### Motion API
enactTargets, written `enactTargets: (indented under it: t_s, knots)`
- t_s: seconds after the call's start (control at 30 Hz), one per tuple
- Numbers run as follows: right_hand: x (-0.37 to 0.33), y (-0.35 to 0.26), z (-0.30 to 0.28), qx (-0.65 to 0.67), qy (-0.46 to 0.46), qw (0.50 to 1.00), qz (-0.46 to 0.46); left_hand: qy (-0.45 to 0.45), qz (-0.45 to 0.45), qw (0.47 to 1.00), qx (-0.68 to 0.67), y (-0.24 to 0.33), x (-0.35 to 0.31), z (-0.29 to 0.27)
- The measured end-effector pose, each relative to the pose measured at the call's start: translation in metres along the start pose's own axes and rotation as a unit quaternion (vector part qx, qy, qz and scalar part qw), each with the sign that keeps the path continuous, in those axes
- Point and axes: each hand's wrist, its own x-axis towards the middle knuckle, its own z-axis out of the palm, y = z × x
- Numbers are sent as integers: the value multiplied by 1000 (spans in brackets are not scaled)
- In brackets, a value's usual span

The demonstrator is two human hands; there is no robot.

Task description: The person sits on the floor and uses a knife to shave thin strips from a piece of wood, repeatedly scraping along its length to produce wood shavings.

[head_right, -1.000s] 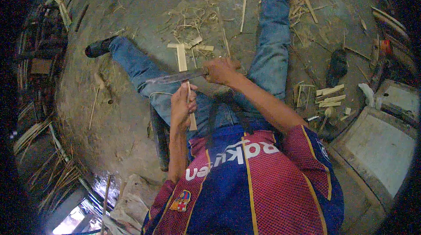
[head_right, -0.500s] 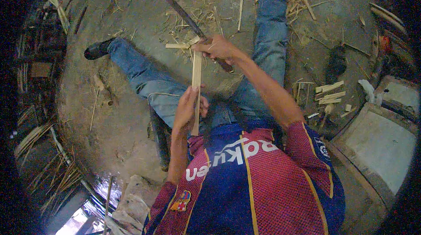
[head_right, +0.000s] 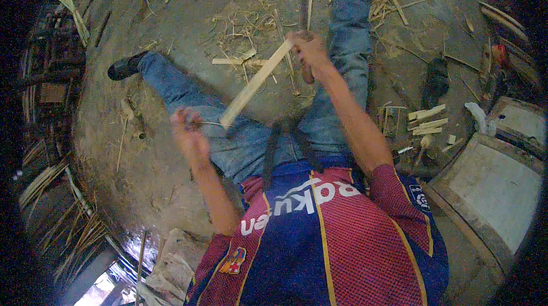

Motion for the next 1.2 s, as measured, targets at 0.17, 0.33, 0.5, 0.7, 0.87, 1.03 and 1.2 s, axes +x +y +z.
enactTargets:
  t_s: [0.17, 0.33, 0.5, 0.7, 0.87, 1.03, 1.2]
  knots:
    - [-4, 7, -4, 218, 122, 968, 26, 87, 102, 990, 48, 29, -4, -5]
    - [-53, 30, 58, 298, 40, 948, 104, -144, -4, 978, 151, -43, -23, 67]
    - [-99, 31, 94, 195, -37, 965, 169, -165, -53, 984, 42, -57, -39, 129]
    - [-90, 46, 69, -135, -78, 987, 26, -129, -63, 990, -1, -39, -19, 108]
    - [-81, 13, 64, -320, -79, 935, -129, -191, -115, 971, 86, -33, -29, 86]
    - [-69, 3, 59, -463, -161, 819, -298, -171, -39, 939, 295, -55, -37, 82]
    - [-39, 3, 54, -581, -101, 773, -234, -212, 112, 891, 386, -50, -56, 86]
